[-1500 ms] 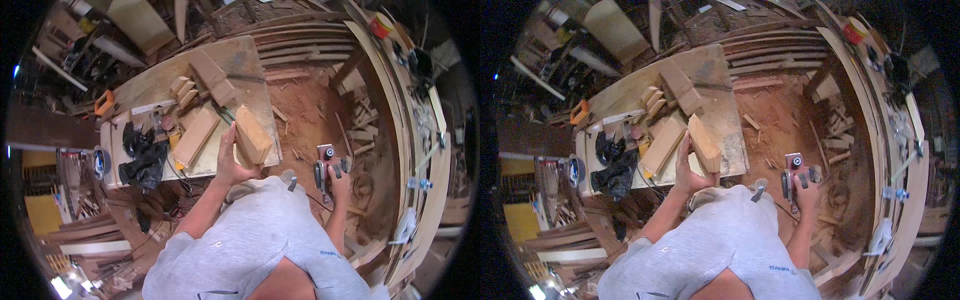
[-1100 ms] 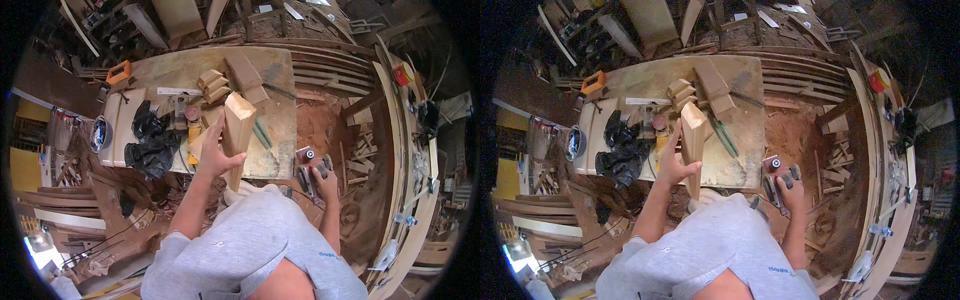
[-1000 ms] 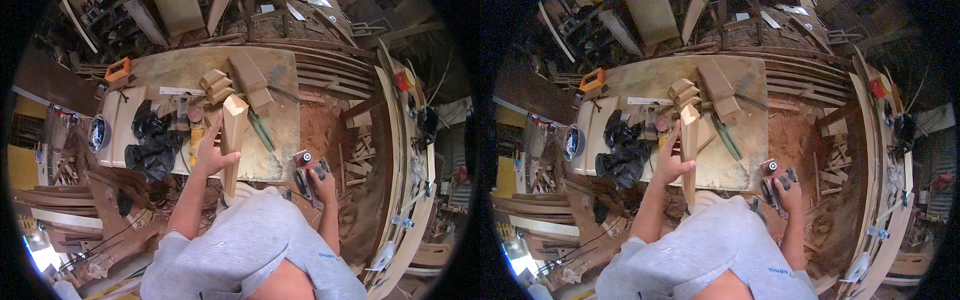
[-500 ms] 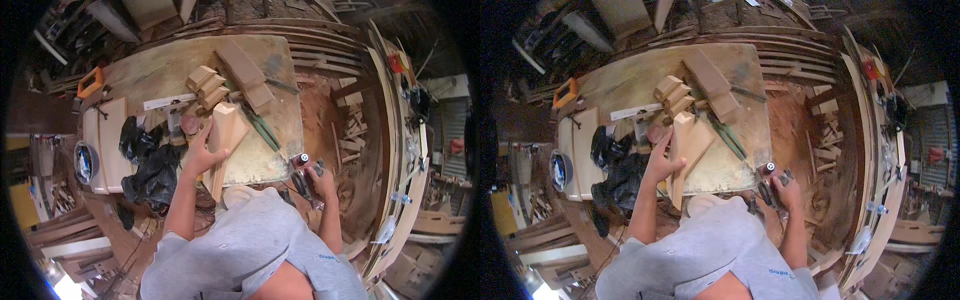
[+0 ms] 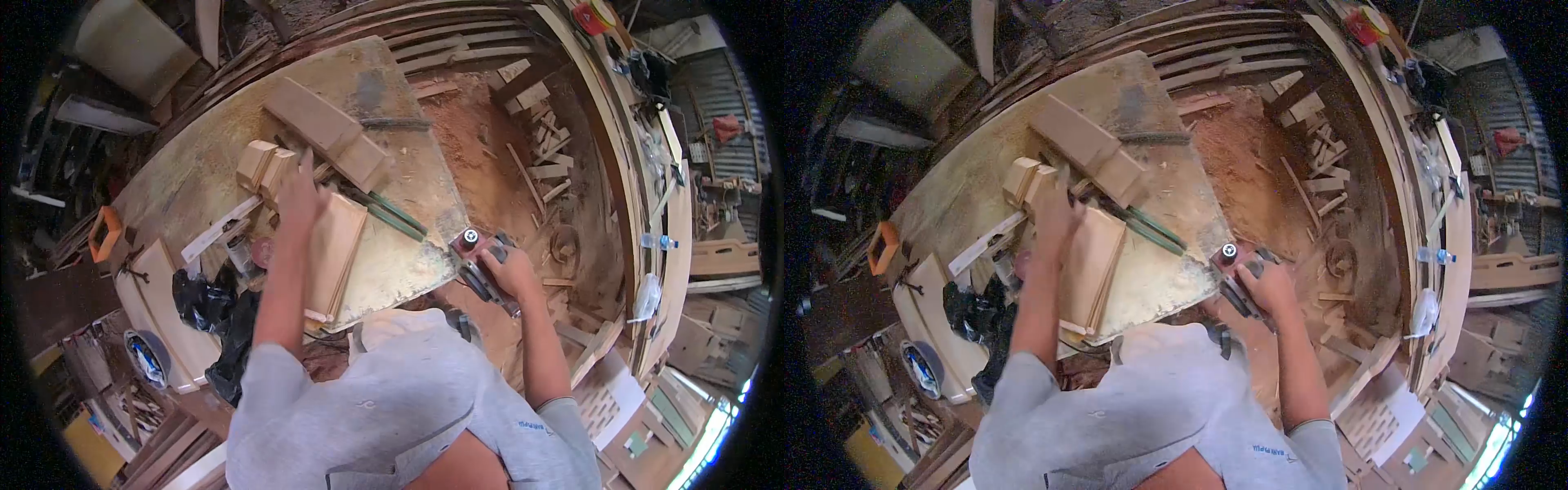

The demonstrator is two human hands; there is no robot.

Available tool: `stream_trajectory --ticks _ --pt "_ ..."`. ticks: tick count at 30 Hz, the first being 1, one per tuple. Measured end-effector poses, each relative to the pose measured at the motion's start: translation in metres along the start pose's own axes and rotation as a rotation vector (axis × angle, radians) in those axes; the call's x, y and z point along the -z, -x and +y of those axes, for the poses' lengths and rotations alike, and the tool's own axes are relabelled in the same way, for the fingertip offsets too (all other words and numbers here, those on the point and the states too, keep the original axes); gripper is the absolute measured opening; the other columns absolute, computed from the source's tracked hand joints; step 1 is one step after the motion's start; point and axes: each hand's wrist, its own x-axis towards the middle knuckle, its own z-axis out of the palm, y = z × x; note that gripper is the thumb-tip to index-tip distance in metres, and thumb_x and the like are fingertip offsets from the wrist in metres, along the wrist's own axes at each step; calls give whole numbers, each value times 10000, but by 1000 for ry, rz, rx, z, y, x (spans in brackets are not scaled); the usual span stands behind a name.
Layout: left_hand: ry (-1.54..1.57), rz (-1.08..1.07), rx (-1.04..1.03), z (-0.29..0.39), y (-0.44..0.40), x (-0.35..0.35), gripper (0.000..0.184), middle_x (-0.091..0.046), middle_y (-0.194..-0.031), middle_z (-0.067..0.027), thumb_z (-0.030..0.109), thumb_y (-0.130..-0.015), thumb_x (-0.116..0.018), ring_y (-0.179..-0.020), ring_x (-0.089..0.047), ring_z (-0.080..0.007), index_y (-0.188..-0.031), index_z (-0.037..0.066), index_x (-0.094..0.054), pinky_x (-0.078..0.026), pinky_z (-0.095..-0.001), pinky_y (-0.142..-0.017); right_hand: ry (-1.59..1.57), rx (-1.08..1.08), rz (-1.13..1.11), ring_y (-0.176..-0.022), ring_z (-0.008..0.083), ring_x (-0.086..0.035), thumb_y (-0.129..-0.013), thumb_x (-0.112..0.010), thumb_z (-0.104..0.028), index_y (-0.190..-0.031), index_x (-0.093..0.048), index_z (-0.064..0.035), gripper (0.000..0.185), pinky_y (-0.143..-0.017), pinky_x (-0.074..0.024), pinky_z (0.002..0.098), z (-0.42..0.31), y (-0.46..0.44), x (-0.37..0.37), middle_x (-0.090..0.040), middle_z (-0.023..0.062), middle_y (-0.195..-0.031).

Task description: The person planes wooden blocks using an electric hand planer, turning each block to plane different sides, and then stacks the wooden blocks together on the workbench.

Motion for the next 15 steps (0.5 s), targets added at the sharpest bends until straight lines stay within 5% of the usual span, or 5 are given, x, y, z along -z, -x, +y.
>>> stream_trajectory --ticks 5,8,11,15 --pt "-566 112 -511 -22 -154 -5 1169 -306 -1845 -196 86 -806 -911 -1686 -352 -402 -1799 164 -299 -401 -595 -1326 35 -30 -18 -1118 505 -765 -1010 -710 -631 -1166 -860 -45 625 -1028 -590 565 5 0 0 -802 326 -1151" --pt "-694 -90 -682 -42 -206 -32 1196 -344 -1826 -192 124 -750 -968 -1672 -377 -384 -1768 146 -340 -410 -574 -1331 40 -30 -30 -1113 502 -767 -1011 -708 -633 -1190 -863 -64 616 -1034 -585 572 12 -1 -4 -804 324 -1148" --pt "-810 -304 -637 -3 -211 2 1206 -457 -1736 -199 269 -663 -1030 -1633 -425 -387 -1689 105 -419 -452 -535 -1309 52 -24 -30 -1114 499 -769 -1016 -699 -637 -1265 -852 -100 612 -1036 -585 573 15 2 -3 -806 319 -1162" --pt "-510 -174 -466 72 -142 54 1245 -577 -1573 -210 426 -539 -1056 -1529 -524 -419 -1583 53 -490 -513 -535 -1246 50 -27 -52 -1162 490 -761 -1028 -679 -655 -1377 -815 -146 632 -1053 -580 570 27 4 -6 -797 328 -1209"
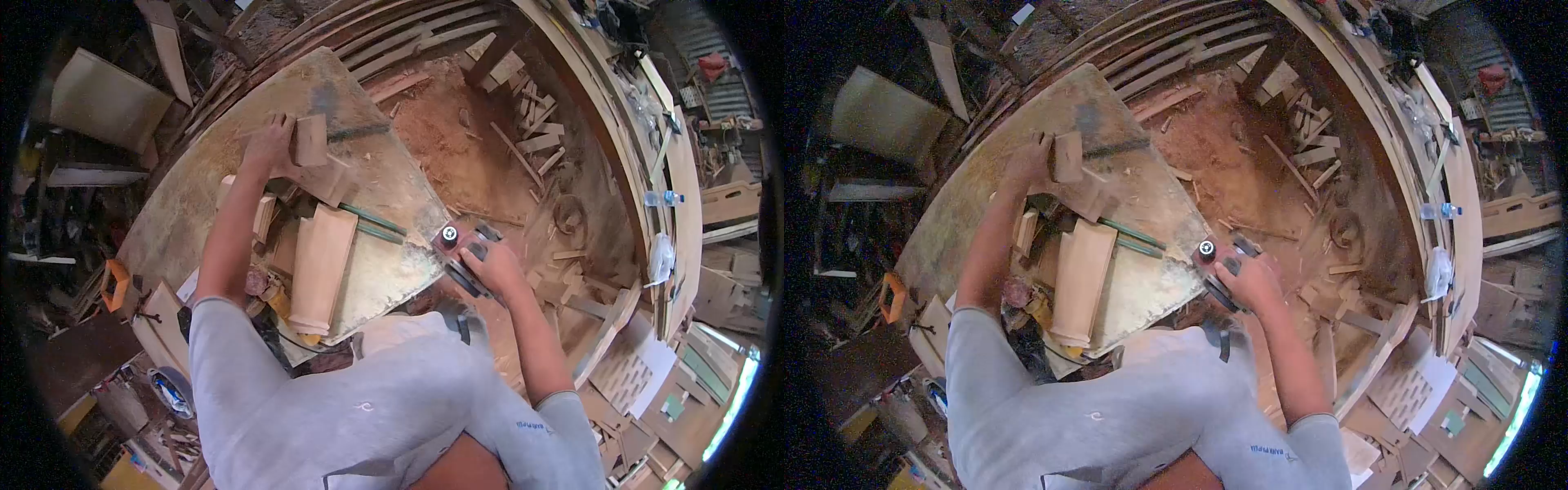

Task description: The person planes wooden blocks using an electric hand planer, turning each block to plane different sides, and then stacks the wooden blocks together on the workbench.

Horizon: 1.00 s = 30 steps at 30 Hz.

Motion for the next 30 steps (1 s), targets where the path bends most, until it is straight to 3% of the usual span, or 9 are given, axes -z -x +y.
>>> stream_trajectory --ticks 2,8,12,16,20,22,26,28,30 --pt "109 221 7 19 14 3 1265 -598 -1521 -218 462 -509 -1047 -1470 -573 -444 -1564 33 -496 -538 -550 -1208 -24 -4 -27 -1195 485 -753 -1032 -673 -668 -1419 -794 -169 643 -1064 -576 572 5 0 -2 -789 334 -1233" --pt "487 353 -75 127 56 56 1273 -565 -1515 -267 436 -530 -1011 -1364 -627 -498 -1596 11 -460 -561 -556 -1162 -157 43 -79 -1216 490 -748 -1021 -700 -691 -1518 -731 -222 683 -1069 -582 569 37 -1 -6 -779 337 -1267" --pt "436 203 -35 232 81 75 1333 -570 -1503 -272 443 -555 -1012 -1347 -633 -497 -1663 -5 -422 -562 -546 -1158 -210 149 -83 -1185 496 -755 -1000 -739 -681 -1555 -699 -222 721 -1051 -587 573 83 -12 -6 -786 327 -1236" --pt "506 23 55 333 101 26 1318 -541 -1516 -324 423 -581 -1020 -1382 -610 -515 -1676 1 -418 -547 -542 -1190 -226 200 -8 -1168 497 -758 -976 -815 -590 -1442 -749 -92 685 -1014 -598 552 142 -10 2 -797 302 -1197" --pt "561 -154 185 419 103 -66 1338 -542 -1490 -351 411 -585 -1052 -1392 -591 -527 -1683 -3 -409 -544 -534 -1192 -396 111 47 -1139 499 -767 -973 -843 -533 -1416 -748 -40 670 -997 -602 545 204 -8 18 -800 298 -1196" --pt "547 -262 235 453 95 -75 1382 -529 -1512 -351 427 -586 -1075 -1404 -577 -518 -1704 -8 -388 -517 -535 -1211 -366 93 101 -1153 498 -763 -985 -831 -531 -1409 -751 -31 660 -1010 -594 545 236 -7 12 -797 300 -1211" --pt "434 -211 227 474 74 -109 1387 -507 -1544 -353 430 -642 -1048 -1440 -531 -512 -1748 3 -327 -428 -563 -1282 -288 79 190 -1147 509 -759 -1009 -753 -598 -1476 -714 -42 727 -1009 -588 575 283 -3 20 -793 317 -1195" --pt "471 -163 205 466 67 -110 1375 -503 -1558 -346 446 -683 -1024 -1473 -495 -518 -1765 5 -299 -375 -596 -1313 -301 33 138 -1188 497 -746 -1019 -776 -555 -1434 -740 -30 670 -1042 -565 562 281 -1 39 -797 293 -1226" --pt "475 34 133 456 73 -127 1358 -484 -1594 -342 485 -715 -994 -1530 -432 -542 -1772 3 -289 -319 -622 -1342 -331 52 172 -1133 464 -754 -1031 -781 -529 -1385 -756 -15 625 -1010 -567 542 280 -4 43 -801 259 -1177"
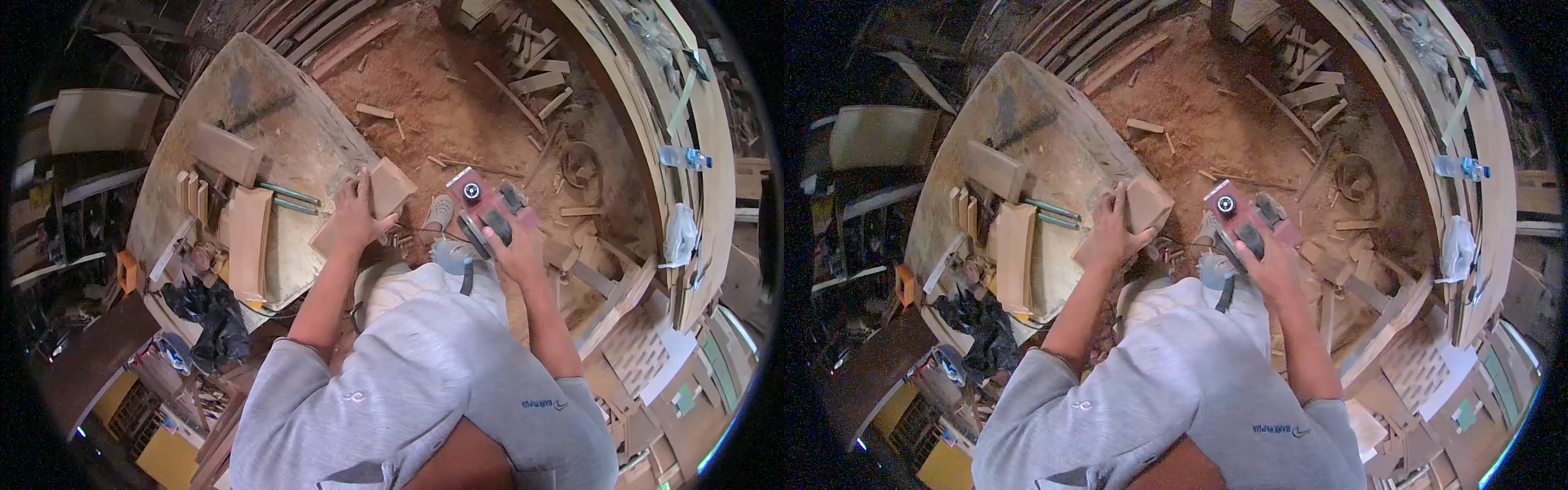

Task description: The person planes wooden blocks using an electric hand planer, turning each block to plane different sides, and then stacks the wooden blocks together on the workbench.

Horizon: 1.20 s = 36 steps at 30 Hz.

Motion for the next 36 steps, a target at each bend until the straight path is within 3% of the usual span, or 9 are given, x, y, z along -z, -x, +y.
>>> stream_trajectory --ticks 2,4,6,8,11,16,22,31,36 --pt "-7 146 -85 -22 10 -16 1340 -449 -1650 -337 538 -745 -957 -1592 -363 -547 -1774 0 -289 -256 -642 -1369 -58 99 100 -981 412 -783 -1045 -767 -522 -1329 -762 4 598 -913 -594 516 4 -6 -8 -807 217 -1049" --pt "-31 262 -140 -40 24 -26 1322 -398 -1724 -331 604 -773 -915 -1662 -289 -534 -1772 -5 -298 -188 -655 -1394 -152 57 27 -938 418 -787 -1056 -749 -533 -1340 -769 -17 589 -883 -606 511 4 -18 -13 -804 214 -1001" --pt "-65 206 -110 -50 28 -26 1306 -363 -1771 -311 645 -786 -880 -1703 -248 -483 -1764 -11 -316 -152 -651 -1406 -319 -39 -82 -852 360 -771 -1075 -734 -520 -1307 -774 -19 554 -817 -606 475 -4 -31 -17 -777 171 -923" --pt "-81 164 -94 -55 30 -24 1295 -349 -1799 -289 642 -792 -870 -1722 -244 -445 -1762 -16 -319 -137 -653 -1408 -555 -188 -230 -722 238 -734 -1102 -721 -483 -1230 -779 -1 502 -717 -594 410 -29 -41 -18 -727 89 -817" --pt "-75 150 -98 -58 26 -26 1283 -372 -1799 -261 600 -790 -878 -1711 -299 -420 -1762 -19 -313 -151 -655 -1403 -636 -170 -291 -654 113 -657 -1119 -708 -463 -1115 -754 3 468 -613 -537 338 -49 -55 -32 -668 23 -766" --pt "-43 163 -120 -64 26 -31 1277 -445 -1758 -271 626 -783 -860 -1673 -382 -438 -1745 -38 -348 -201 -617 -1405 -700 -251 -324 -628 139 -657 -1118 -710 -457 -1065 -738 -20 442 -592 -551 352 -74 -71 -57 -673 25 -768" --pt "-39 136 -154 -67 25 -30 1325 -410 -1784 -266 659 -749 -857 -1711 -318 -412 -1736 -64 -347 -175 -589 -1422 -778 -277 -306 -597 147 -646 -1108 -718 -457 -1109 -763 -49 410 -566 -557 360 -93 -106 -72 -649 21 -755" --pt "-31 91 -131 -63 23 -27 1320 -408 -1785 -259 617 -728 -874 -1712 -316 -406 -1721 -81 -355 -171 -590 -1425 -689 -195 -203 -557 146 -642 -1091 -725 -407 -1130 -772 -47 365 -541 -520 350 -124 -152 -80 -649 26 -709" --pt "-44 133 -145 -59 24 -25 1267 -448 -1750 -280 571 -732 -876 -1673 -378 -443 -1699 -84 -384 -232 -611 -1398 -683 -189 -216 -558 157 -648 -1090 -723 -412 -1121 -773 -40 377 -562 -528 364 -121 -169 -83 -669 39 -711"
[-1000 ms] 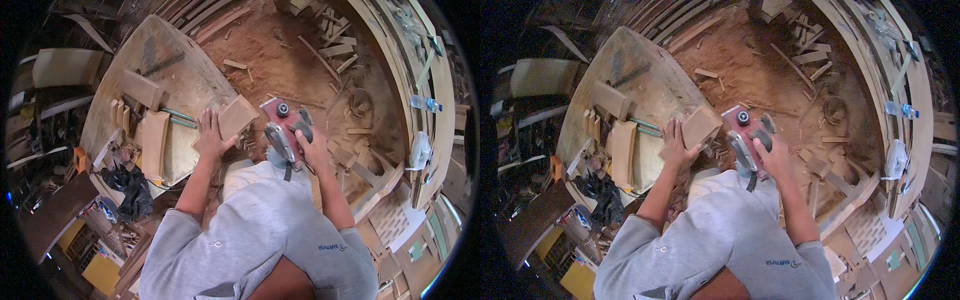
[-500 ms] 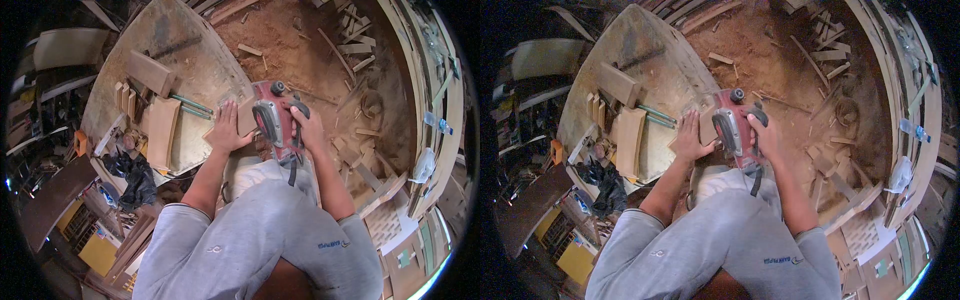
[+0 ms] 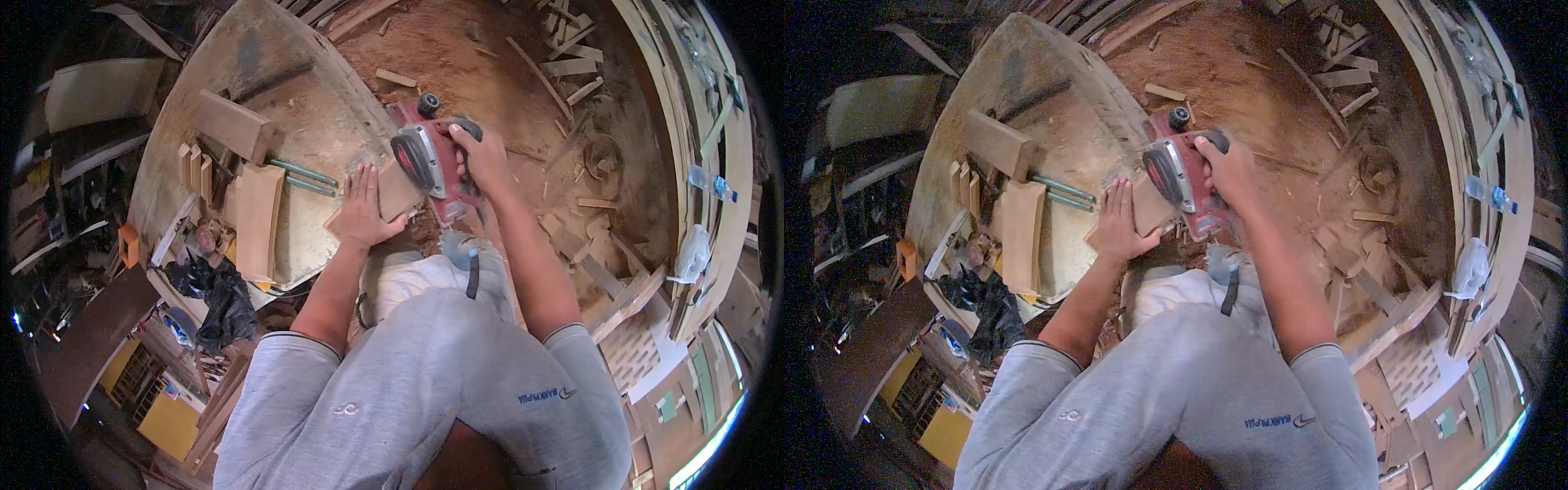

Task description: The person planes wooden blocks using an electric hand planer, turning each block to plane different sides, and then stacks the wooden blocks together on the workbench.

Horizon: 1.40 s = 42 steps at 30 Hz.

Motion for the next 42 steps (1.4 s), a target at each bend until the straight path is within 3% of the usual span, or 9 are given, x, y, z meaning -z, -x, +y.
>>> stream_trajectory --ticks 9,13,17,25,28,31,34,42 --pt "0 17 -5 -4 -1 -5 1270 -455 -1745 -273 562 -738 -877 -1673 -381 -436 -1719 -58 -362 -244 -610 -1394 -162 -17 13 -591 156 -660 -1089 -735 -434 -1102 -784 -35 402 -582 -532 354 12 -37 6 -675 41 -742" --pt "-1 -19 48 4 -1 5 1270 -476 -1741 -262 632 -748 -853 -1671 -397 -404 -1704 -70 -400 -223 -586 -1412 -239 -66 -73 -587 141 -635 -1087 -744 -460 -1111 -772 -32 429 -577 -518 327 31 17 47 -658 18 -759" --pt "-18 -16 45 -1 0 -2 1283 -467 -1750 -253 657 -750 -839 -1683 -379 -395 -1710 -69 -395 -211 -579 -1418 -106 -123 -104 -584 124 -618 -1095 -733 -450 -1160 -775 -34 423 -553 -496 316 45 72 62 -643 6 -736" --pt "-15 -10 22 -2 -1 -4 1288 -441 -1768 -249 650 -748 -838 -1704 -337 -391 -1716 -69 -384 -188 -572 -1425 -49 -169 -82 -619 139 -657 -1106 -709 -429 -1149 -774 -50 387 -583 -507 336 34 75 32 -659 17 -745" --pt "-16 9 1 -1 -3 -2 1251 -474 -1723 -284 578 -735 -874 -1655 -404 -440 -1692 -72 -397 -256 -593 -1393 -143 -104 -82 -595 129 -622 -1080 -740 -415 -1092 -737 -50 366 -561 -500 324 26 55 25 -625 3 -733" --pt "-19 17 -23 -1 -3 -1 1249 -474 -1718 -294 565 -730 -881 -1648 -409 -449 -1684 -82 -399 -257 -602 -1388 -71 -43 -86 -593 134 -645 -1112 -688 -384 -1254 -793 -62 367 -567 -511 340 22 37 21 -654 23 -737" --pt "0 14 -23 0 -3 1 1255 -473 -1714 -306 558 -722 -886 -1646 -407 -461 -1680 -91 -398 -258 -605 -1388 -103 -25 -116 -574 137 -634 -1107 -695 -368 -1258 -792 -66 351 -568 -512 342 26 18 20 -649 23 -726" --pt "-4 -12 2 -3 -1 -5 1275 -423 -1767 -253 588 -733 -866 -1702 -318 -409 -1711 -64 -374 -187 -592 -1419 -150 -26 -38 -569 146 -628 -1089 -730 -390 -1041 -774 -23 372 -568 -499 346 13 -28 4 -645 26 -702"
